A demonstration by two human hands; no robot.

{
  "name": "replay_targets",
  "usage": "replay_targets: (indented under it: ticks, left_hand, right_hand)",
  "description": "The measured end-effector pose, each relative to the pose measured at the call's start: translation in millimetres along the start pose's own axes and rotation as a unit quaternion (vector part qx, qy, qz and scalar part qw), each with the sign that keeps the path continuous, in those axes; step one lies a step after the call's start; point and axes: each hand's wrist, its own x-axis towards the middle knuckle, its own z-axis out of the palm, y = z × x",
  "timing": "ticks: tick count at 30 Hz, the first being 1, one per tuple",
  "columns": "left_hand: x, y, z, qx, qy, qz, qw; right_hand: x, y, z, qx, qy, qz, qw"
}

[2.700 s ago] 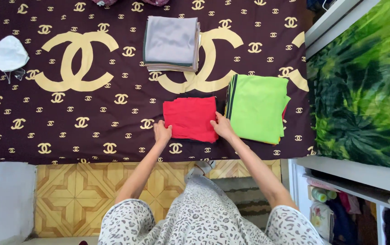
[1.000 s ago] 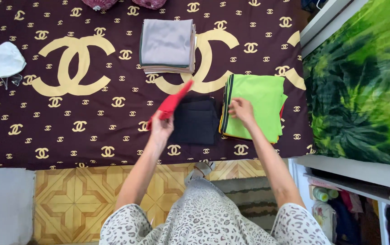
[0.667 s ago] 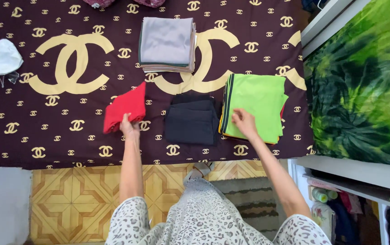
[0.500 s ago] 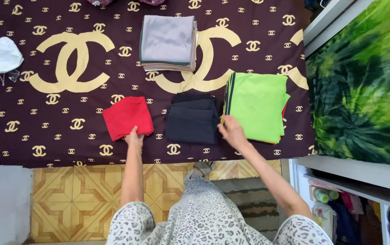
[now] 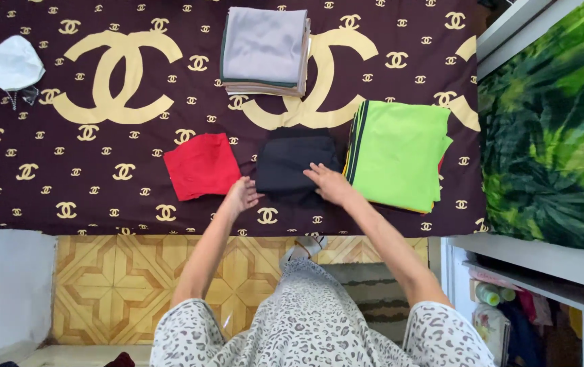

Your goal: The person folds various colored garments on a bed and places them into a closet shelf. The person handles shirts and shorts, folding them neatly and stacking them in the closet.

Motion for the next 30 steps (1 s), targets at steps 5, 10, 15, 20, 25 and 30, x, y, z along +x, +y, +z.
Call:
replay_targets:
  ticks: [5, 10, 15, 20, 25, 30]
  left_hand:
    - [14, -4, -8, -0.033, 0.004, 0.051, 0.998]
    - [18, -23, 18, -0.009, 0.033, 0.046, 0.998]
    - [-8, -20, 58, -0.097, -0.001, 0.066, 0.993]
    - [7, -21, 55, -0.033, 0.031, 0.110, 0.993]
    - [-12, -34, 74, 0.026, 0.107, 0.126, 0.986]
    - [-13, -28, 104, 0.025, 0.136, 0.107, 0.985]
  right_hand:
    - [25, 29, -26, 0.154, -0.056, 0.060, 0.985]
    - [33, 26, -67, 0.234, -0.095, 0.113, 0.961]
    - [42, 37, -62, 0.281, -0.113, 0.162, 0.939]
    - [42, 24, -76, 0.260, -0.093, 0.165, 0.947]
    - [35, 34, -73, 0.302, -0.042, 0.165, 0.938]
    - [35, 29, -70, 0.277, -0.007, 0.136, 0.951]
